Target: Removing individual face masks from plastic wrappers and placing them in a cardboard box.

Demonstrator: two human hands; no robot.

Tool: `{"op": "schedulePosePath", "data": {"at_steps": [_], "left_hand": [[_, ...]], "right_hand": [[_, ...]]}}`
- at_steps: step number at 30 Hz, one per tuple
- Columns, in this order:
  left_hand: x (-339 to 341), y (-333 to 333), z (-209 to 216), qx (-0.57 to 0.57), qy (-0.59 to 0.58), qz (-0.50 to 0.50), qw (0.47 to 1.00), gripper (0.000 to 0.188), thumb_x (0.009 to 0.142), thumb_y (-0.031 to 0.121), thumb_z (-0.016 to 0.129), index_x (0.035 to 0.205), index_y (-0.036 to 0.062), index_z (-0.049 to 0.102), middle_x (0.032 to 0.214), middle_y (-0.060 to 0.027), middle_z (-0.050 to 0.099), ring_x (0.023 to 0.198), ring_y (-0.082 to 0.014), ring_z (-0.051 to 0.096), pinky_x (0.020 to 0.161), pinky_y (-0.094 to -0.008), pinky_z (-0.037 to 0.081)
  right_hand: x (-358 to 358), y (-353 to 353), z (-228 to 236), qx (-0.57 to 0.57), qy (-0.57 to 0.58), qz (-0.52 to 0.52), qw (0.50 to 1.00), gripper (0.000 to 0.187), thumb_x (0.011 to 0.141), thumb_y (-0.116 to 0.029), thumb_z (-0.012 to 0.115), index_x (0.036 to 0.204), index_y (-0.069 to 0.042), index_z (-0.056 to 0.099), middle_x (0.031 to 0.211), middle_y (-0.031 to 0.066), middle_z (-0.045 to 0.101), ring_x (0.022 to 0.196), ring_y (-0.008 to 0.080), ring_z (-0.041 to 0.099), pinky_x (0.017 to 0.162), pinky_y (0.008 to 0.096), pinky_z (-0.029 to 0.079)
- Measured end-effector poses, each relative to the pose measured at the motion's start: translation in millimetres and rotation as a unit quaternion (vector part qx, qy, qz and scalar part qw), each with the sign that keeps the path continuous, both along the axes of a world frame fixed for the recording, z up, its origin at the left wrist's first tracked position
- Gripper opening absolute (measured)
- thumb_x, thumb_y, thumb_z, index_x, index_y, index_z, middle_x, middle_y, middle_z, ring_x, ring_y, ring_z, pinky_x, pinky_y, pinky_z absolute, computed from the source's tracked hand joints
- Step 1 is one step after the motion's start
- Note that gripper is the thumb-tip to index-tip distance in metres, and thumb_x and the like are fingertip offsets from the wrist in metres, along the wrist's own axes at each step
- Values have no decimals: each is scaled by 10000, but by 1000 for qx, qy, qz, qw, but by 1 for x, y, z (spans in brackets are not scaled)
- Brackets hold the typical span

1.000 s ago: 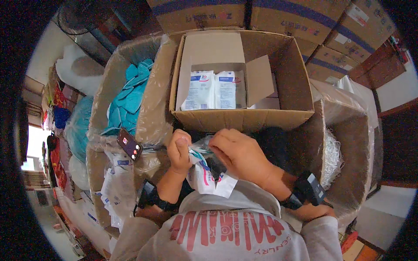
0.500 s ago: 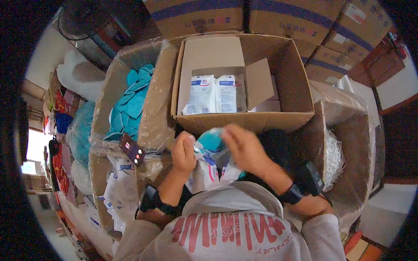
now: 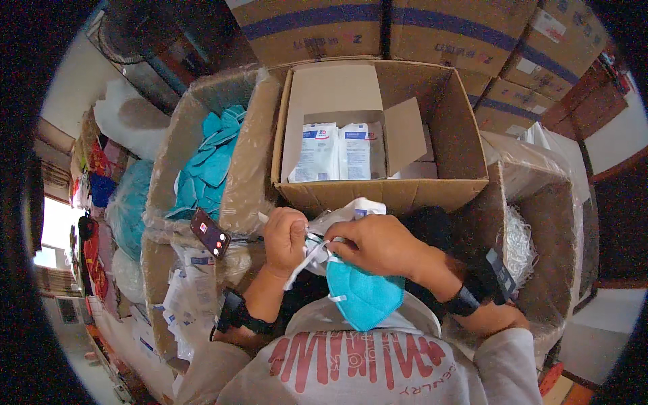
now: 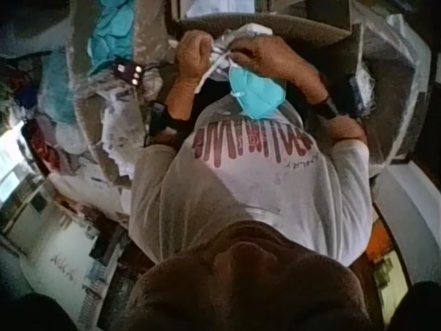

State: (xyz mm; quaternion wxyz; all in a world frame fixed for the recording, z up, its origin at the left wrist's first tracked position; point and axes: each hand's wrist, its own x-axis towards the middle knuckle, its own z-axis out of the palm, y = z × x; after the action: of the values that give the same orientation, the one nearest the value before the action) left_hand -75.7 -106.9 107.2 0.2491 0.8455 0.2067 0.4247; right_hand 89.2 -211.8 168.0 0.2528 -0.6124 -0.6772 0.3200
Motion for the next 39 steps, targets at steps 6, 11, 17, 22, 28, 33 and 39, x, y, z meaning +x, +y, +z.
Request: {"op": "schedulePosePath", "data": {"at_steps": [6, 11, 17, 22, 28, 33, 39], "left_hand": [[3, -7, -3, 8, 16, -22, 1000, 168, 819, 156, 516, 710, 29, 523, 664, -112, 527, 614, -299, 514, 558, -373, 412], [-15, -1, -3, -195, 34, 121, 973, 118, 824, 93, 476, 786, -5, 530, 724, -149, 546, 696, -320, 537, 634, -360, 430], [-151, 53, -75, -350, -80, 371, 856, 197, 796, 118, 487, 936, -18, 513, 878, -147, 562, 848, -256, 554, 760, -327, 429], [-386, 86, -63, -155, -203, 464, 848, 503, 833, 431, 479, 1095, 1, 468, 915, -111, 576, 882, -255, 563, 759, -362, 469], [-534, 47, -105, -106, 65, 814, 567, 487, 839, 380, 478, 1129, -12, 492, 1131, -249, 497, 1015, -391, 480, 886, -423, 368], [-385, 31, -73, 83, 298, 648, 696, 603, 780, 363, 567, 1263, 47, 391, 1316, -215, 318, 1229, -340, 303, 940, -518, 289], [-350, 9, -143, -218, 530, 443, 689, 656, 747, 399, 603, 1305, 158, 356, 1348, -191, 274, 1251, -344, 260, 978, -509, 256]], "right_hand": [[-11, 6, -25, -33, -120, -9, 992, 251, 820, -306, 512, 875, -78, 601, 681, 148, 601, 641, 337, 583, 579, 427, 455], [-10, 5, -33, 44, 198, -135, 970, 278, 849, -311, 512, 775, -52, 580, 661, 62, 581, 556, 185, 555, 510, 341, 443], [96, -30, -31, 289, -9, -373, 882, 169, 827, -74, 533, 994, -56, 517, 837, 38, 506, 729, 141, 486, 646, 252, 423], [168, -64, -68, 157, 667, -172, 708, 250, 886, -195, 467, 1104, -79, 505, 886, 40, 528, 765, 128, 495, 663, 245, 417], [122, -39, -72, 83, 596, -257, 756, 212, 907, -232, 432, 1046, -89, 501, 772, -14, 477, 665, 92, 452, 606, 204, 377], [114, -37, -67, 35, 560, -349, 751, 242, 876, -265, 496, 1026, -78, 531, 812, -4, 533, 688, 105, 530, 578, 222, 459], [60, -17, -34, 16, 505, -413, 758, 212, 878, -269, 495, 934, -73, 551, 827, -6, 553, 745, 87, 530, 632, 242, 441]]}}
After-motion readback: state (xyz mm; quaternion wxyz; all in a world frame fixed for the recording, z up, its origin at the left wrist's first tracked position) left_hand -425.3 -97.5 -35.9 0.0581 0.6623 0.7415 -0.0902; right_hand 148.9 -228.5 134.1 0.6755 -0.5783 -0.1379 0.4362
